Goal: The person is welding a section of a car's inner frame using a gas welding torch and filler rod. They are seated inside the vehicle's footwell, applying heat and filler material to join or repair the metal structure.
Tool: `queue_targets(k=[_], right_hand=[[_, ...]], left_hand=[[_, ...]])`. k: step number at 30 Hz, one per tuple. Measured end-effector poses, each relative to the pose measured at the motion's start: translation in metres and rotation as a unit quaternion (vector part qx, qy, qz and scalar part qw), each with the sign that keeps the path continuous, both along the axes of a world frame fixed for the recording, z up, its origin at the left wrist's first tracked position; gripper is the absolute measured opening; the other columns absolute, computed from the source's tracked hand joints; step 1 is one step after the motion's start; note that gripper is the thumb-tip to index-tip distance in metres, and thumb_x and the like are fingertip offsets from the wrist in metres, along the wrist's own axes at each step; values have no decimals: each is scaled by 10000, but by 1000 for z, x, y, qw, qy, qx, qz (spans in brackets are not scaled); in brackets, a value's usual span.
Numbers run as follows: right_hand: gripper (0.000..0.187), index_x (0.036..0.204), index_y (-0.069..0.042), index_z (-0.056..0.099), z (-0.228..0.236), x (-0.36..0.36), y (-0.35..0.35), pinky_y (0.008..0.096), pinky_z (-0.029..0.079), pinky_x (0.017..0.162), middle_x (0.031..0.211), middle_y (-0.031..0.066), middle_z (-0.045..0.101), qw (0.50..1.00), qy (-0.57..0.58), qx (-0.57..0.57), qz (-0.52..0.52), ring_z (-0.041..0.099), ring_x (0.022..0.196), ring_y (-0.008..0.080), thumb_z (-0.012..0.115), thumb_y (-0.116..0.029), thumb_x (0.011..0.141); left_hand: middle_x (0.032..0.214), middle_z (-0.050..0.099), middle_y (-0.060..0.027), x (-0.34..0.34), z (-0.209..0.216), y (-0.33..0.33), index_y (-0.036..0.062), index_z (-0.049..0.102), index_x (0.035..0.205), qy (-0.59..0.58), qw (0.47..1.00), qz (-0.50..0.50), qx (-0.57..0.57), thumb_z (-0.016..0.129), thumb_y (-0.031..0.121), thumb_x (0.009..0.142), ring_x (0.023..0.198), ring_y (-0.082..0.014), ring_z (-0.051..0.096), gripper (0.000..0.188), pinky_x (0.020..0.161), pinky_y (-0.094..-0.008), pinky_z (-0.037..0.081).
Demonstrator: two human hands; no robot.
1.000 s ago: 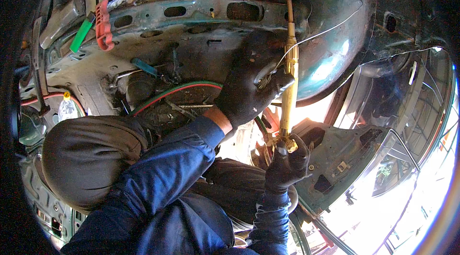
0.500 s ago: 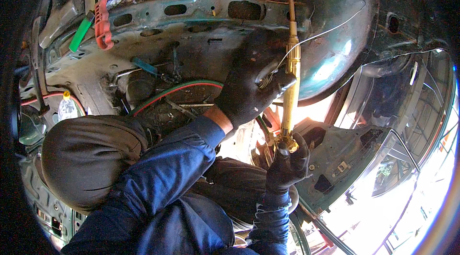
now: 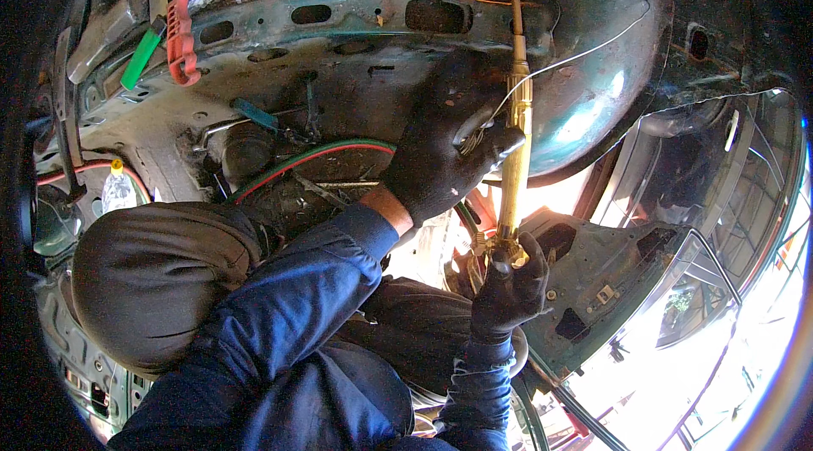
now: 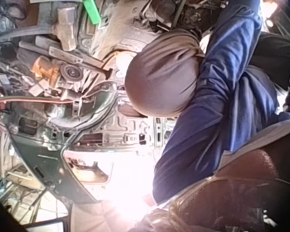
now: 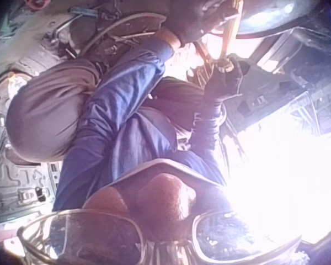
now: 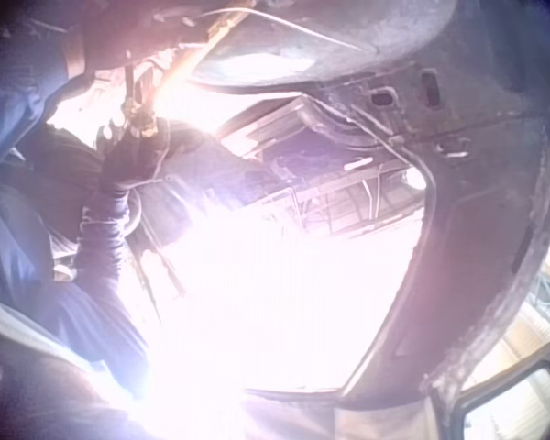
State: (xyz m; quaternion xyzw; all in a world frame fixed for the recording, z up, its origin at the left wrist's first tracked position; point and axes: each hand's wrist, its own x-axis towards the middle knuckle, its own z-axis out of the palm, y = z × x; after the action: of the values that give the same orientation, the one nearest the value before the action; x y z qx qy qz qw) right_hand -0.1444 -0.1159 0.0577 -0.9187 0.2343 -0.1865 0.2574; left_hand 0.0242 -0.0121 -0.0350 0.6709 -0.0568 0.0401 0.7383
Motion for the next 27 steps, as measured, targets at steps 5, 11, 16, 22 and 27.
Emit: queue_targets(k=[5, 11, 16, 22, 27], right_hand=[[369, 1247, 9, 691, -2, -4, -5, 336, 586, 871, 1159, 117, 717, 1000, 12, -26, 2, 688, 1012, 195, 774, -233, 979], [399, 1286, 13, 681, -3, -6, -5, 337, 588, 883, 1195, 122, 717, 1000, 15, -21, 0, 691, 1037, 201, 768, -233, 984], [462, 1359, 21, 652, -1, -7, -7, 351, 574, 933, 1268, 144, 707, 999, 33, -28, 1, 682, 1108, 217, 753, -244, 995], [501, 1389, 34, 629, 0, -6, -6, 359, 566, 957, 1303, 153, 696, 999, 42, -25, 6, 672, 1140, 219, 745, -263, 1003], [512, 1399, 36, 622, -3, -11, -12, 355, 570, 947, 1301, 151, 695, 999, 42, -8, 1, 675, 1129, 212, 739, -272, 1008]], left_hand=[[1204, 696, -190, 1, -1, 0, 69, 728, 1209, -13, 1000, 8, -3, 754, 379, 943, 1132, -368, 635, 409, 992, -491, 502], [1177, 705, -188, 1, -1, -1, 62, 730, 1201, -5, 1000, 3, -3, 757, 372, 939, 1113, -370, 638, 407, 986, -493, 502], [1166, 709, -187, 3, 9, 9, 55, 728, 1203, -24, 999, 14, 33, 759, 362, 938, 1099, -372, 643, 407, 982, -491, 502], [1193, 701, -185, -1, -1, -1, 78, 727, 1216, 21, 1000, -14, -13, 748, 391, 946, 1140, -371, 628, 413, 1006, -508, 480], [1186, 704, -178, 1, 1, 1, 93, 726, 1218, -5, 999, 10, 39, 738, 406, 952, 1141, -368, 629, 411, 1007, -514, 471]])
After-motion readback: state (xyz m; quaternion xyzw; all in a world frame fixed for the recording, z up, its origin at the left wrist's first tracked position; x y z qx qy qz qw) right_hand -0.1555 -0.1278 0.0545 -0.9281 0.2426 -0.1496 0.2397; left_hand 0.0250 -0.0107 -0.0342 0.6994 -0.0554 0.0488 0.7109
